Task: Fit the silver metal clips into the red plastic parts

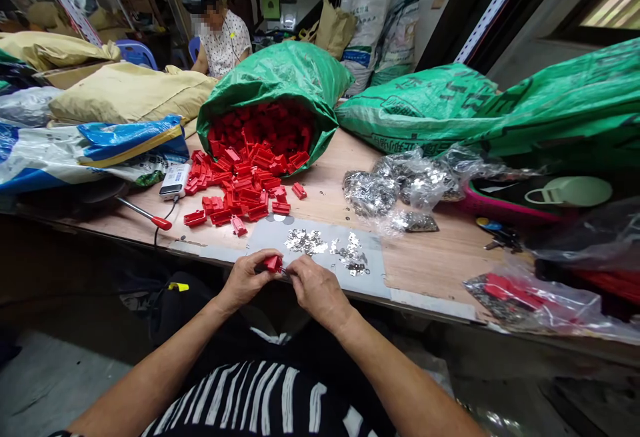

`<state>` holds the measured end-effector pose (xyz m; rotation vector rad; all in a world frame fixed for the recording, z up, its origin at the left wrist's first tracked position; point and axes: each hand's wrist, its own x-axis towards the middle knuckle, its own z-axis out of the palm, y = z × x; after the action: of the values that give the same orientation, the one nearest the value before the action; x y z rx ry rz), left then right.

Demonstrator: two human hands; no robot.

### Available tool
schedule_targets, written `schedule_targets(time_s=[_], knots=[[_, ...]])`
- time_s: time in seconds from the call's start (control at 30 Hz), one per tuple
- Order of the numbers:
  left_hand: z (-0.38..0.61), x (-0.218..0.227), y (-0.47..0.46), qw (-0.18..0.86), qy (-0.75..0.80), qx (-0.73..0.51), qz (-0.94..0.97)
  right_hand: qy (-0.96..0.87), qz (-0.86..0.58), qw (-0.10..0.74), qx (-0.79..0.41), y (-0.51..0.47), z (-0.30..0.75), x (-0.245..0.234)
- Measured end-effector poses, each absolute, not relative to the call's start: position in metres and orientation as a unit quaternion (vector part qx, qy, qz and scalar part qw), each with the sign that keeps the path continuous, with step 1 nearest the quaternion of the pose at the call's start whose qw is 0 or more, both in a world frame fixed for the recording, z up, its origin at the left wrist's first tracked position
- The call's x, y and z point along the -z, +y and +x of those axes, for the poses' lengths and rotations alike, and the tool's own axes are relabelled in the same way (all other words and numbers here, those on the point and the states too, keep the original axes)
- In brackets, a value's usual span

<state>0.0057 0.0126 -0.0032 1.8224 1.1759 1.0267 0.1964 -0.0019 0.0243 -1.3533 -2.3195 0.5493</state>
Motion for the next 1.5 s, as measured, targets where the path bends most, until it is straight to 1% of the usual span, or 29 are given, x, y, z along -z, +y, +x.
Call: schedule_targets(time_s=[0.27,0.43,0.47,0.53,0.6,0.67,0.73,0.8,0.87,0.93,1.07,1.2,1.33,1.43,1.5], knots=[[0.008,0.002,0.011,0.366,0.458,-0.416,0.695,-0.806,-0.518,0.21,-0.193,-0.006,0.185,-0.023],[0.008,0.0,0.012,0.379,0.458,-0.417,0.688,-0.81,-0.514,0.194,-0.205,-0.005,0.19,-0.025],[0.007,0.0,0.011,0.382,0.462,-0.421,0.681,-0.808,-0.511,0.205,-0.208,-0.005,0.192,-0.025],[0.007,0.0,0.009,0.401,0.465,-0.436,0.658,-0.798,-0.504,0.253,-0.213,-0.006,0.197,-0.026],[0.008,-0.003,0.006,0.444,0.457,-0.463,0.616,-0.779,-0.496,0.314,-0.22,-0.008,0.202,-0.027],[0.011,-0.008,0.001,0.508,0.432,-0.504,0.549,-0.761,-0.494,0.344,-0.243,-0.011,0.207,-0.027],[0.014,-0.016,-0.005,0.582,0.395,-0.548,0.452,-0.75,-0.493,0.334,-0.287,-0.015,0.21,-0.029],[0.017,-0.024,-0.011,0.664,0.348,-0.567,0.343,-0.753,-0.479,0.312,-0.325,-0.02,0.208,-0.034],[0.019,-0.031,-0.017,0.736,0.3,-0.556,0.244,-0.764,-0.461,0.298,-0.339,-0.024,0.203,-0.041],[0.02,-0.034,-0.021,0.778,0.27,-0.54,0.175,-0.776,-0.454,0.28,-0.336,-0.026,0.197,-0.047],[0.022,-0.035,-0.028,0.793,0.272,-0.537,0.093,-0.794,-0.458,0.256,-0.307,-0.027,0.188,-0.054],[0.024,-0.036,-0.032,0.797,0.272,-0.536,0.058,-0.805,-0.436,0.284,-0.285,-0.026,0.185,-0.052],[0.026,-0.039,-0.034,0.803,0.26,-0.535,0.032,-0.818,-0.433,0.283,-0.253,-0.025,0.186,-0.052],[0.028,-0.042,-0.035,0.806,0.249,-0.537,0.015,-0.828,-0.435,0.284,-0.213,-0.025,0.186,-0.05],[0.031,-0.042,-0.037,0.802,0.249,-0.542,0.018,-0.825,-0.439,0.302,-0.185,-0.024,0.184,-0.047]])
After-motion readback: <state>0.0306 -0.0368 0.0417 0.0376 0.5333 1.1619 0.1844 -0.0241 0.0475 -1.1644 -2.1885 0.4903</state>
